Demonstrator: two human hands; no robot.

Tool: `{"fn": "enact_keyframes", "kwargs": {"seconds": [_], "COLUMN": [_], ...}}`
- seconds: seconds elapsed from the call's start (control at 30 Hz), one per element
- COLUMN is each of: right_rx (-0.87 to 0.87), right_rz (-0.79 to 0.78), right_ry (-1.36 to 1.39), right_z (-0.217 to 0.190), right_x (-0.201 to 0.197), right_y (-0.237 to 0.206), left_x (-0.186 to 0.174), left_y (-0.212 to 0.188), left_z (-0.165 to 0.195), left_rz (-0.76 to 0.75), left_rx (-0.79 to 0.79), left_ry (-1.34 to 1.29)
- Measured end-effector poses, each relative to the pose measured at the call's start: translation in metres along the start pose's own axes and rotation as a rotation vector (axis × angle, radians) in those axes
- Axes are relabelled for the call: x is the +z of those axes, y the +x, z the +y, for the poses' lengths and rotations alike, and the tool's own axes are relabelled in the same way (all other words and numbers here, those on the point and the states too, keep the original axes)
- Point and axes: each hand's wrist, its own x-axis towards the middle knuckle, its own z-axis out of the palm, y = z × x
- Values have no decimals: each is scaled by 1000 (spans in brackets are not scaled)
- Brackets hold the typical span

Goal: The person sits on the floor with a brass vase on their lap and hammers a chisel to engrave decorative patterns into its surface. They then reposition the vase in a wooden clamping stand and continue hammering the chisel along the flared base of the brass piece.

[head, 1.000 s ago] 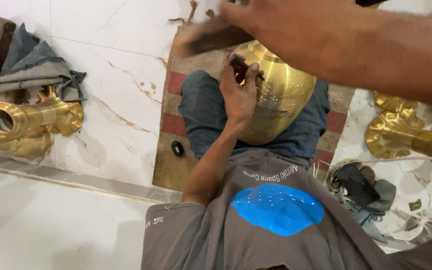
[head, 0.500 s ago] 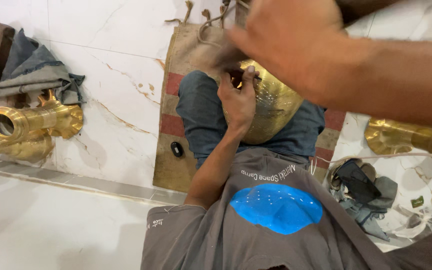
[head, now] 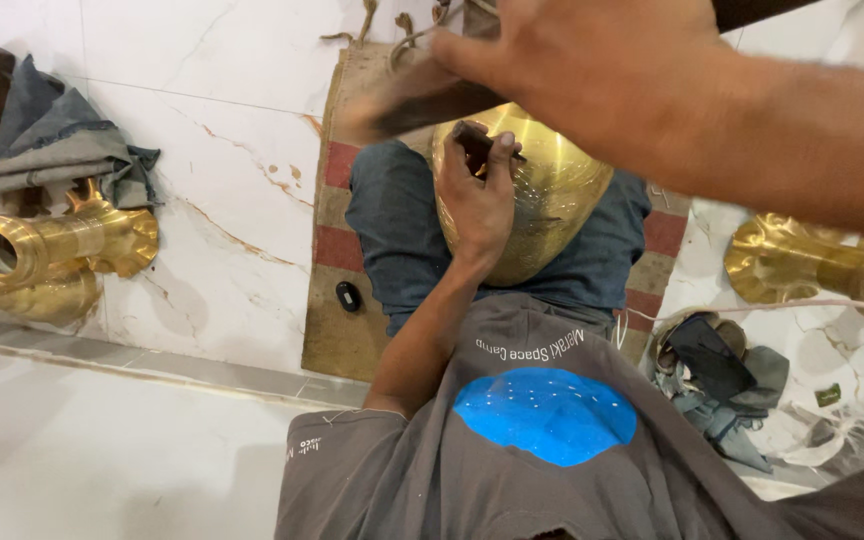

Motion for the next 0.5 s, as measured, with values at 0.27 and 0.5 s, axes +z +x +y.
{"fn": "enact_keyframes", "kwargs": {"seconds": [0.27,0.5], "right_rx": [113,210], "right_rz": [-48,9], "right_ry": [-105,313], "right_z": [7,31], "right_x": [7,24], "right_y": [-29,-37], "left_x": [-3,-7], "left_y": [3,10], "left_z": [5,14], "left_rz": [-73,-191], "left_rx": [94,71], "left_ry": [99,107]}}
